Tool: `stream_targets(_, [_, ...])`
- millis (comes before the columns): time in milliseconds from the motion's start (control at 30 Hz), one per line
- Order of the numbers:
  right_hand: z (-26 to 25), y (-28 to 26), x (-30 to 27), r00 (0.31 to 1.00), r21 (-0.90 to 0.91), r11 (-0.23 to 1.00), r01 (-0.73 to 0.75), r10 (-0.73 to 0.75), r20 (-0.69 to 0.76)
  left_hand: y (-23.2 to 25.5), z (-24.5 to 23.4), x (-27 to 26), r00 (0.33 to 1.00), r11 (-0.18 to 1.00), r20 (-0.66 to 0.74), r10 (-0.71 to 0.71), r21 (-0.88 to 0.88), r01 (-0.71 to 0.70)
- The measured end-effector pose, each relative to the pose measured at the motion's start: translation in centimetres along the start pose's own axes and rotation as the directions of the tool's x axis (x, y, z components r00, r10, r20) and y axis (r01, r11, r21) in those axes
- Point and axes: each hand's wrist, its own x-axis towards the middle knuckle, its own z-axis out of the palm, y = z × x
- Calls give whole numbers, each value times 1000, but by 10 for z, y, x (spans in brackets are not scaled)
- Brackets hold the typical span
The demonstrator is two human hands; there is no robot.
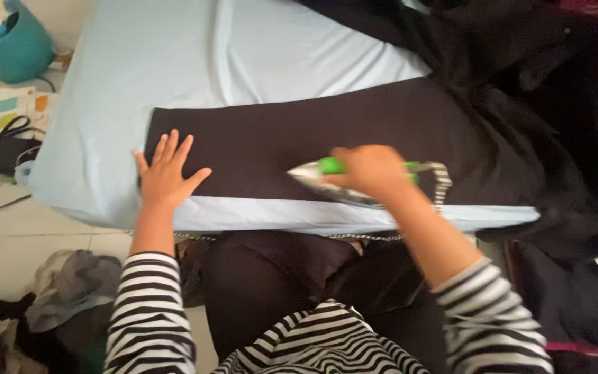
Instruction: The person irons a pair of dark trousers laid out on a bed. They smooth the fabric with their hands, then use a green iron to press the legs and waist area. The trousers are repositioned and flipped to iron different sections.
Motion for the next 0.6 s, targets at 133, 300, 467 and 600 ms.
stream_targets(133, [22,-75,56,966,27,986,167,-158,-205,0,4,0,997,999,-72,39,-19,-40])
stream_targets(300, [17,-83,113,914,26,998,-62,67,-400,-4,6,-1,995,998,-89,44,-42,-48])
stream_targets(467, [2,-65,144,923,40,999,-15,30,-385,1,10,-5,988,998,-146,42,-30,-47])
stream_targets(600, [-1,-87,162,943,78,996,37,-9,-334,6,12,-6,973,998,-224,48,-33,-57])
